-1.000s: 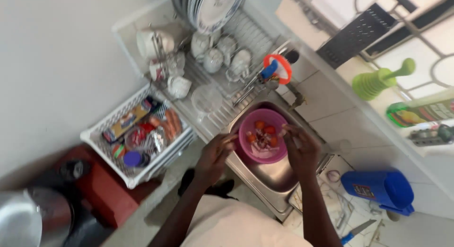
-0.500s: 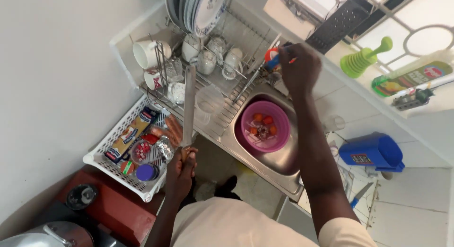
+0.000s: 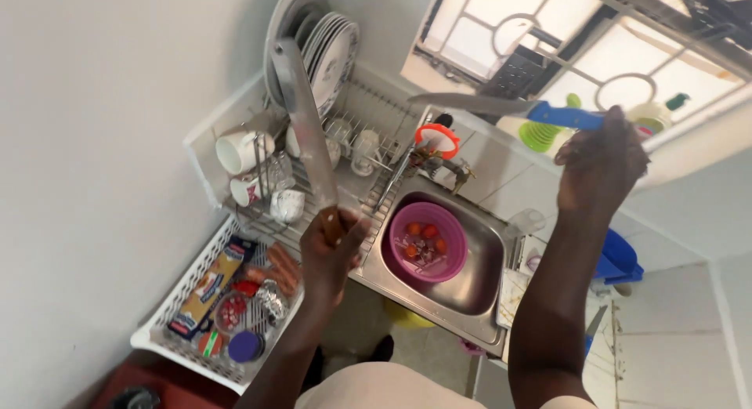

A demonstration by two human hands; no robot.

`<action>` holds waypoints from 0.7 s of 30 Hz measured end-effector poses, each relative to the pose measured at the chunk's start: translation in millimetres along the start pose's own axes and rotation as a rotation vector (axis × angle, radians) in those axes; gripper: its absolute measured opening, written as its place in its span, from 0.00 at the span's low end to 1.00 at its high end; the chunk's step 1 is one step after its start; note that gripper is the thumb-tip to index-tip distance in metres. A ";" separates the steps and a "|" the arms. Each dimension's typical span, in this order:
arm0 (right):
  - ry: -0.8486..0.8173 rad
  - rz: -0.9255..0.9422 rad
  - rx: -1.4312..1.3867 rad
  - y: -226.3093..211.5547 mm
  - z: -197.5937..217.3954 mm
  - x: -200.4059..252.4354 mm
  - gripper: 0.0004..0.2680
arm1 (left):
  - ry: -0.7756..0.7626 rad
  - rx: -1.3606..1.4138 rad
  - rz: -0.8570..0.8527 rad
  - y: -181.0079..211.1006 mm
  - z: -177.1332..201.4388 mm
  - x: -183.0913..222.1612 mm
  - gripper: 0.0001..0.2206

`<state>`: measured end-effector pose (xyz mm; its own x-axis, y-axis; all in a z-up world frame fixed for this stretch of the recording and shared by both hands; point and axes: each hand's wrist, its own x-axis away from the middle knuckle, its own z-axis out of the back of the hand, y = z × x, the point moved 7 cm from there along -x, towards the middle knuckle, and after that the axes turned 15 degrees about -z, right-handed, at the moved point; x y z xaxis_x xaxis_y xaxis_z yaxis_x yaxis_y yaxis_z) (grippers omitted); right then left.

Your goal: Sharpening a knife, cutting vegetables in a bowl, and wrapping food in aluminum foil in a kitchen area.

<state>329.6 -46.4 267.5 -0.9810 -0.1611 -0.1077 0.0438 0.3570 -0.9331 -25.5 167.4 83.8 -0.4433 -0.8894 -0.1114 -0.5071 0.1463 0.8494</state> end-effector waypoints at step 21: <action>-0.459 -0.307 0.006 124.5 123.7 135.8 0.13 | -0.188 0.128 -0.081 -37.5 -175.1 -24.7 0.13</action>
<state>225.2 -137.7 94.3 -0.7660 -0.6421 0.0319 -0.2286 0.2256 -0.9470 133.9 108.0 145.0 -0.5213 -0.8060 -0.2804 -0.6306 0.1425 0.7629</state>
